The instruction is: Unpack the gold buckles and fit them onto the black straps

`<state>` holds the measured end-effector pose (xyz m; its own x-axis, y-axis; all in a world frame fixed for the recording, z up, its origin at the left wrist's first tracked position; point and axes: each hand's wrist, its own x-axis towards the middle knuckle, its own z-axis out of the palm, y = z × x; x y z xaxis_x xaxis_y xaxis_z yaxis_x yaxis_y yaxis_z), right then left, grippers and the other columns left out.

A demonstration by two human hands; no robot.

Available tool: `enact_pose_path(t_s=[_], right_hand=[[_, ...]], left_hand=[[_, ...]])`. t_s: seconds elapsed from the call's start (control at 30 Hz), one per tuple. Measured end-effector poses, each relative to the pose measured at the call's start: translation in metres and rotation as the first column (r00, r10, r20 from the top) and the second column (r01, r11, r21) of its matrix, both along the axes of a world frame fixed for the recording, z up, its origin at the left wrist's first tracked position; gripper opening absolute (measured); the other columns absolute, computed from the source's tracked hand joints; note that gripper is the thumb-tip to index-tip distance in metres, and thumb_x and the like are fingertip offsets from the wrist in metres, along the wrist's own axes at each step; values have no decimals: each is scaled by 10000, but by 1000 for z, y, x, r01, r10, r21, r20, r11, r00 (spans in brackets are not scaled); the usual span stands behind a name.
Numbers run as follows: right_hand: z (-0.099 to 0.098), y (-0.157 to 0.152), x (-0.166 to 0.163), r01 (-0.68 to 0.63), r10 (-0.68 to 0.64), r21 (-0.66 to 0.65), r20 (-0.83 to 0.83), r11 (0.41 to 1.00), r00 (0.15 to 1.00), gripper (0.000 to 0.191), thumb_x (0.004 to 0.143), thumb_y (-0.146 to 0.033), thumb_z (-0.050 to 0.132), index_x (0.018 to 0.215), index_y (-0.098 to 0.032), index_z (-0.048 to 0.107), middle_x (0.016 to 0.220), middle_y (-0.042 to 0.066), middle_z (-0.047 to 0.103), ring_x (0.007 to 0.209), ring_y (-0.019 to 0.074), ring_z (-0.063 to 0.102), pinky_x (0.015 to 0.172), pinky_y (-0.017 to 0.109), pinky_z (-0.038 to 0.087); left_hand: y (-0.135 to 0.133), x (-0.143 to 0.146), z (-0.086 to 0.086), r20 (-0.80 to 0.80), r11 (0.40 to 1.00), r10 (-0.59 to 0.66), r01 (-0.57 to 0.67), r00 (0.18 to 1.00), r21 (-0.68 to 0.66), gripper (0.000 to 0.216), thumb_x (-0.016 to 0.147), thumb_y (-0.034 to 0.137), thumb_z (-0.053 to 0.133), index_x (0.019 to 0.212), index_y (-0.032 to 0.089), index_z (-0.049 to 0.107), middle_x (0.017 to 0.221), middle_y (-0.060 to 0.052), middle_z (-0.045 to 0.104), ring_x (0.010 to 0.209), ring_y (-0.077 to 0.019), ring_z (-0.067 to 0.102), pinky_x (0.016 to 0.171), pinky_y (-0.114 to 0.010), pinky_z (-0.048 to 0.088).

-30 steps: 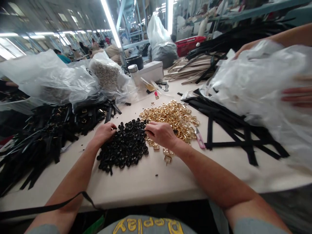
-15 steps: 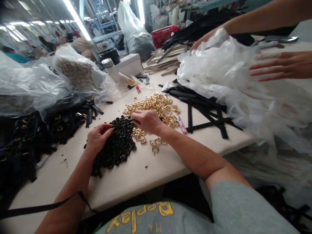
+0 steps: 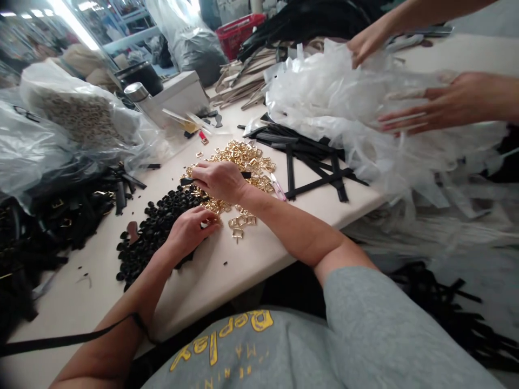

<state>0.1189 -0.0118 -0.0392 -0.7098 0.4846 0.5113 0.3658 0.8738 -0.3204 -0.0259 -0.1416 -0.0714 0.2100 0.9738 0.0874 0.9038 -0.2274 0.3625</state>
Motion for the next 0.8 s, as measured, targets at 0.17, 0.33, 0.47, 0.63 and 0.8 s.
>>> enact_pose_path(t_s=[0.17,0.33,0.47,0.63,0.8], right_hand=[[-1,2,0,8,-9,5,21,1000,1000,285,1025,-312,430,987,-177,678,955,42,647,774,132,518,635,293,273],[0,2,0,8,-8,-9,42,1000,999,278,1026,-321,444,1002,-180,682,983,46,655,781,133,530,630,294,273],[0,2,0,9,-9,-1,1,1000,1000,265,1018,-313,459,974,-182,685,959,40,659,774,131,531,634,287,281],[-1,-6,-1,-66,65,-10,-79,998,995,243,998,-335,513,937,-187,696,889,28,662,769,125,549,636,272,310],[-9,-15,-6,-149,153,36,-142,988,978,264,1000,-350,519,922,-185,708,844,14,659,732,109,561,623,263,329]], left_hand=[[3,6,1,-40,999,-29,28,999,-23,104,877,272,637,855,245,735,898,-53,656,826,-219,607,745,-328,452],[-4,8,-2,217,997,69,-61,974,-44,71,827,239,678,771,237,721,814,-30,648,713,-177,578,686,-301,444],[-11,-1,2,684,943,330,-259,651,-208,170,772,363,765,843,212,735,738,-16,663,629,-136,565,602,-251,461],[-12,-21,10,887,821,455,-423,81,-383,434,568,419,914,865,163,728,755,-13,686,610,-98,611,599,-209,522],[-9,-31,7,902,782,424,-469,-83,-411,510,472,420,958,835,148,724,727,-10,691,571,-86,619,546,-175,519]])
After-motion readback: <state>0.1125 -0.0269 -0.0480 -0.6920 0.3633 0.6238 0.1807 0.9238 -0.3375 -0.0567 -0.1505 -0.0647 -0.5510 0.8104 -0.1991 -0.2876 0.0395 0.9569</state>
